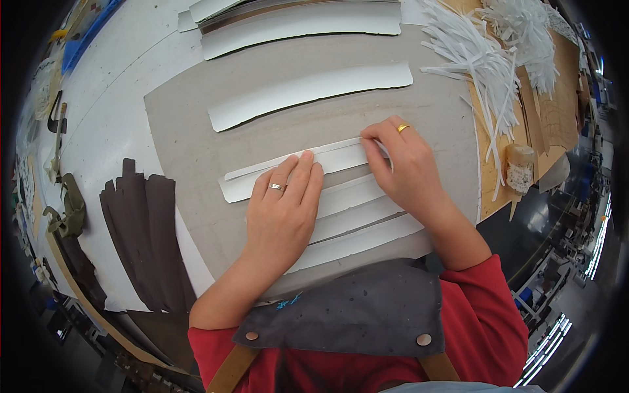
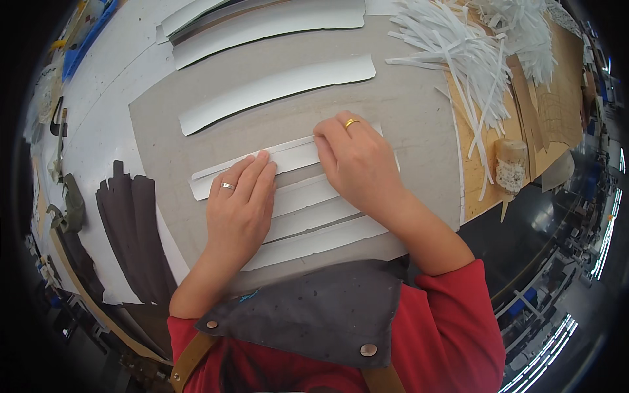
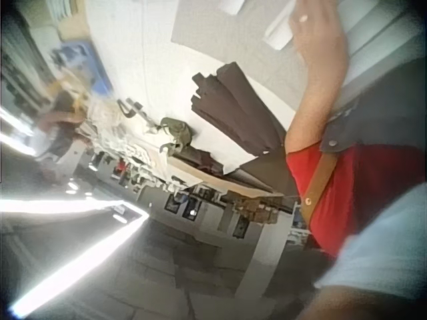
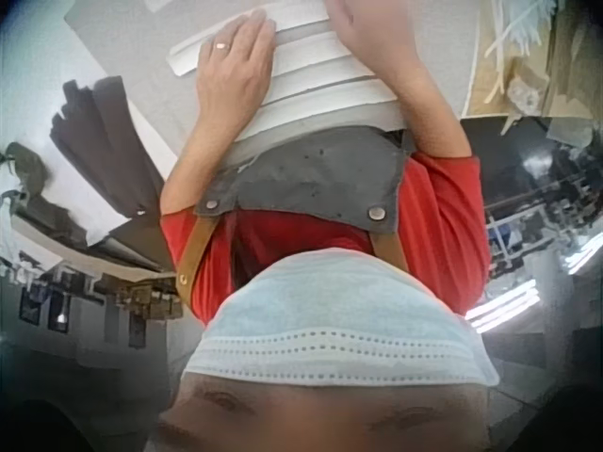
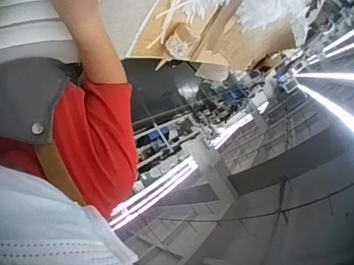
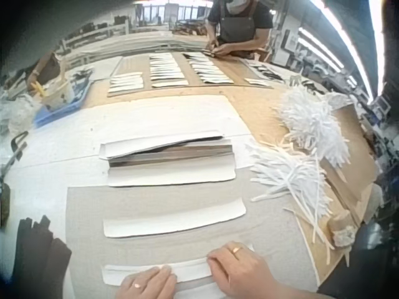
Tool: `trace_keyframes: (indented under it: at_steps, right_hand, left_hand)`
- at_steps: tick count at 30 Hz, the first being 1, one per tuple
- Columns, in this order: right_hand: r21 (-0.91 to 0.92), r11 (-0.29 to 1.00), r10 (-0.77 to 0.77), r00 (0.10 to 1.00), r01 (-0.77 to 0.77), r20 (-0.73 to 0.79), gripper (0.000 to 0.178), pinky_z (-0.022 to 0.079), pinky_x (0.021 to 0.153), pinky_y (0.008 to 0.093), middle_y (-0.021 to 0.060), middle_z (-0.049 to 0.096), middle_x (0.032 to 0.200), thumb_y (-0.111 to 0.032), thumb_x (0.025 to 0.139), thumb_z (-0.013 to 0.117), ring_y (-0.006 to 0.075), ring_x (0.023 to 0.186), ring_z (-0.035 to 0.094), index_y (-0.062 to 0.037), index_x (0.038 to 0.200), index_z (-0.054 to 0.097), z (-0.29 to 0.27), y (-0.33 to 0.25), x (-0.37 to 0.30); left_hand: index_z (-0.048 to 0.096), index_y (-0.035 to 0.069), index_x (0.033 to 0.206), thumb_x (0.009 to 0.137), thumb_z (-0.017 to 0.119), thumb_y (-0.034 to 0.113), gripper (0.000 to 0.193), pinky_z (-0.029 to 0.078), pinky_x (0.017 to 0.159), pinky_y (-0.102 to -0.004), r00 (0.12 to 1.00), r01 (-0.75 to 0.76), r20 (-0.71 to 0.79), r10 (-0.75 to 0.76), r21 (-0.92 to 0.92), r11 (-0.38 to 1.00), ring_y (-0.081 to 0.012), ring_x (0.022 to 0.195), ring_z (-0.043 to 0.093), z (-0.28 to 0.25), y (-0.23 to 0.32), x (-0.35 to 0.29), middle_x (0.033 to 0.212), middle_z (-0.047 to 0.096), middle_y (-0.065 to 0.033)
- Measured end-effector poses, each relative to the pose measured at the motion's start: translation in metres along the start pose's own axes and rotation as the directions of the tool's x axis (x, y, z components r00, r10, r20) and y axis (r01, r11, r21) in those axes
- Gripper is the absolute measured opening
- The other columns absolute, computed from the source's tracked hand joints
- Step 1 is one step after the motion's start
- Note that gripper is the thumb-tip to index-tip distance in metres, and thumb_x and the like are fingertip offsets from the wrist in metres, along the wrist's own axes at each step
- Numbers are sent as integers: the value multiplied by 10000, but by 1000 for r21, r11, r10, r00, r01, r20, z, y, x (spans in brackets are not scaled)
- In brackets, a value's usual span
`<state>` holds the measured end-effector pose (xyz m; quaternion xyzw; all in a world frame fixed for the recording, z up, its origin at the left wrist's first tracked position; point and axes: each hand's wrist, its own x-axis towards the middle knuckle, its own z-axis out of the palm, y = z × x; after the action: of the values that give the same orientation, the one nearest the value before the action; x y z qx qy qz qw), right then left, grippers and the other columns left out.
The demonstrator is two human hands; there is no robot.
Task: The person applies glue to leather strips using a glue dispenser, then folds the leather over internal stiffeners by hand.
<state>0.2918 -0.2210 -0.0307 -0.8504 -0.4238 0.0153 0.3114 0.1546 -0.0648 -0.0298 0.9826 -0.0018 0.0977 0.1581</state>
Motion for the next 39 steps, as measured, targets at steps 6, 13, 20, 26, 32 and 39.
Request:
trace_keyframes:
  at_steps: [6,13,20,26,32,39]
  right_hand:
    - [154,955,253,967,-253,18,64,473,579,317,94,593,810,-11,833,611,194,653,588,-17,885,575,-24,19,-7]
    - [119,956,271,963,-268,-3,52,478,568,294,94,583,795,-4,830,610,189,629,586,-11,865,572,-26,21,-7]
    - [89,963,257,966,-255,-13,55,480,564,307,97,563,775,7,822,605,208,647,589,-15,848,562,-21,21,-6]
    - [6,980,198,979,-198,-53,61,461,595,336,98,543,769,5,804,600,239,667,570,-29,820,552,-16,24,-10]
    - [-98,965,237,969,-243,-71,80,456,654,359,99,546,808,-16,801,609,251,741,569,-32,853,551,-38,33,-10]
    - [166,976,-158,984,143,84,216,478,737,366,127,577,954,-7,786,613,277,896,573,-13,994,557,-13,-23,18]
  left_hand:
    - [616,24,1108,774,676,56,341,455,868,-365,1000,-5,-1,5,5,1000,-246,1094,572,-2,0,-1,1199,608,-85]
    - [632,-6,1062,777,600,69,296,468,848,-361,999,-21,-37,21,11,1000,-249,1066,592,-1,2,3,1159,623,-118]
    - [617,1,1074,778,661,44,302,462,873,-379,999,32,-41,-33,-41,999,-267,1080,574,1,3,2,1179,610,-101]
    - [611,-14,1077,781,660,38,305,466,882,-383,997,39,-57,-43,-64,997,-277,1073,578,1,3,2,1175,608,-114]
    - [599,-19,1090,787,659,36,314,470,875,-387,996,20,-78,-30,-124,992,-301,1059,580,-1,2,1,1201,583,-139]
    - [605,40,1102,822,641,50,283,445,838,-393,977,133,-153,-151,-122,984,-297,928,565,-23,-19,-11,1159,569,-140]
